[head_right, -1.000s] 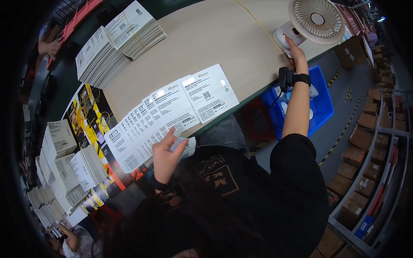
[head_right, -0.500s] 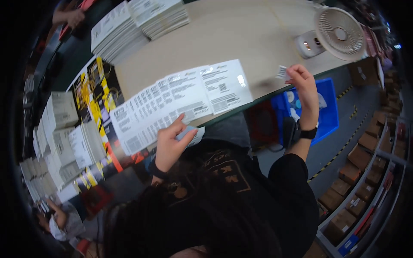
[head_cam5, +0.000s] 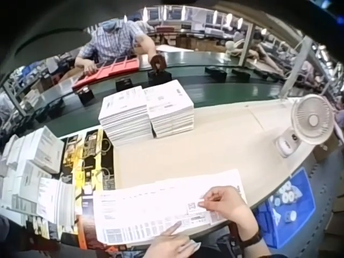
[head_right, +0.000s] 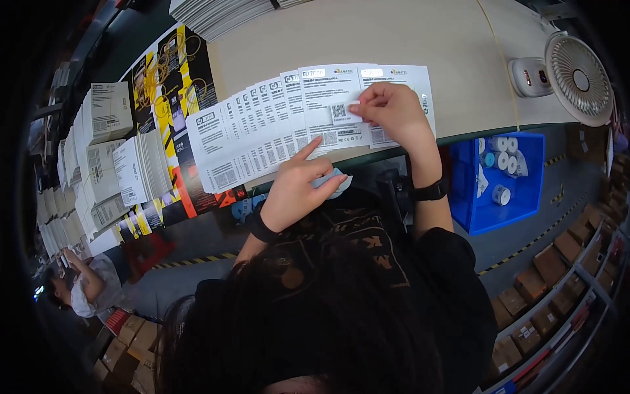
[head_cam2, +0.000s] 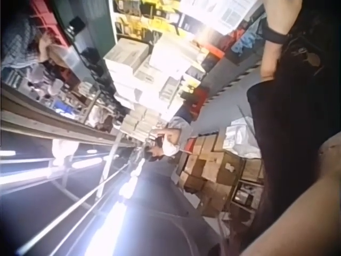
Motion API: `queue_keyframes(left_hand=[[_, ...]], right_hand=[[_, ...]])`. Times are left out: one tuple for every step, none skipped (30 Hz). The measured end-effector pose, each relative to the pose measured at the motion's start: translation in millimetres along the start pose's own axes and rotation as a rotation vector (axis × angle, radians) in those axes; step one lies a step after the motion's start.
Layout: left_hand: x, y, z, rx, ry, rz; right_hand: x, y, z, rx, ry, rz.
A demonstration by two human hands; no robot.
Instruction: Applying labels to product boxes and checking label sheets at a manufacturing workstation.
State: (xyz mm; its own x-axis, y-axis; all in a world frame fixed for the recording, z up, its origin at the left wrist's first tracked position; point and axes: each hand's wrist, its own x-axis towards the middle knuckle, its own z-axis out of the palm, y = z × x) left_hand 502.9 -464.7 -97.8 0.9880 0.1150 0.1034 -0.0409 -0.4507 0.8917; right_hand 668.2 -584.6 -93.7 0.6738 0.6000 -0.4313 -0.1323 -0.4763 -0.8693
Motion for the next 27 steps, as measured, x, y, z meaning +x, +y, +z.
queue_keyframes(left_hand=[[0.0,-0.6,0.5,0.001,-0.005,-0.001],[0.3,-1.1,0.9,0.002,-0.004,0.002],[0.6,-1.3,1.3,0.004,-0.002,0.006],[0.8,-1.2,1.5,0.006,0.001,0.008],[1.1,-1.2,1.5,0.007,-0.003,0.006],[1.4,-1.0,1.4,0.005,-0.006,0.004],[1.4,-0.6,1.2,0.003,-0.010,0.001],[1.6,-0.6,0.9,0.001,-0.013,-0.001],[1.9,-0.7,0.6,0.004,-0.016,-0.003],[2.0,-0.7,0.4,0.000,-0.015,0.002],[2.0,-0.9,0.2,-0.004,-0.016,0.006],[1.9,-1.1,0.2,-0.008,-0.017,0.010],[1.9,-1.3,0.3,-0.006,-0.021,0.009],[1.9,-1.7,0.5,-0.013,-0.017,0.012],[1.9,-2.0,0.8,-0.020,-0.012,0.015],[1.8,-2.3,1.0,-0.028,-0.008,0.018],[1.8,-2.6,1.3,-0.027,-0.011,0.017],[1.6,-2.7,1.6,-0.028,-0.012,0.016],[1.3,-2.7,1.8,-0.028,-0.013,0.014],[1.3,-2.8,1.9,-0.029,-0.013,0.013],[1.2,-2.8,1.9,-0.029,-0.014,0.012],[1.2,-2.8,1.9,-0.030,-0.013,0.011],[1.2,-2.7,1.8,-0.031,-0.013,0.009],[1.3,-2.7,1.5,-0.032,-0.012,0.008],[1.5,-2.7,1.2,-0.031,-0.012,0.009],[1.6,-2.6,1.0,-0.027,-0.016,0.010],[1.7,-2.4,0.8,-0.024,-0.019,0.010]], right_hand=[[2.1,-0.3,0.6,-0.046,0.039,0.018],[3.4,-0.4,1.2,-0.032,0.027,0.010],[4.4,-0.2,1.8,-0.027,0.037,0.019],[5.0,0.2,2.6,-0.023,0.046,0.030],[5.4,0.7,3.5,-0.016,0.054,0.036],[5.6,1.3,4.4,-0.015,0.054,0.041],[5.8,2.0,5.3,-0.007,0.059,0.039],[6.2,2.6,5.9,0.002,0.064,0.037],[6.6,3.1,6.4,0.011,0.064,0.041],[7.1,3.6,6.4,0.015,0.068,0.035],[7.7,4.1,6.3,0.029,0.065,0.031],[8.2,4.6,6.0,0.043,0.062,0.027],[8.6,5.0,5.6,0.038,0.078,0.052],[8.8,5.4,5.3,0.061,0.062,0.025],[8.9,5.7,4.8,0.059,0.055,0.028],[8.9,5.9,4.6,0.057,0.048,0.032],[8.7,6.0,4.5,0.056,0.041,0.035],[8.8,6.0,4.5,0.058,0.041,0.037],[8.6,5.8,4.9,0.051,0.044,0.037],[8.6,5.4,5.1,0.043,0.047,0.037],[8.7,5.0,5.6,0.032,0.056,0.040],[8.6,4.4,6.0,0.036,0.050,0.036],[8.6,4.0,6.5,0.036,0.055,0.038],[8.5,3.6,7.1,0.035,0.060,0.039],[8.5,3.4,7.3,0.026,0.071,0.059],[8.5,3.4,7.6,0.036,0.066,0.042],[8.5,3.6,7.4,0.031,0.064,0.044]])
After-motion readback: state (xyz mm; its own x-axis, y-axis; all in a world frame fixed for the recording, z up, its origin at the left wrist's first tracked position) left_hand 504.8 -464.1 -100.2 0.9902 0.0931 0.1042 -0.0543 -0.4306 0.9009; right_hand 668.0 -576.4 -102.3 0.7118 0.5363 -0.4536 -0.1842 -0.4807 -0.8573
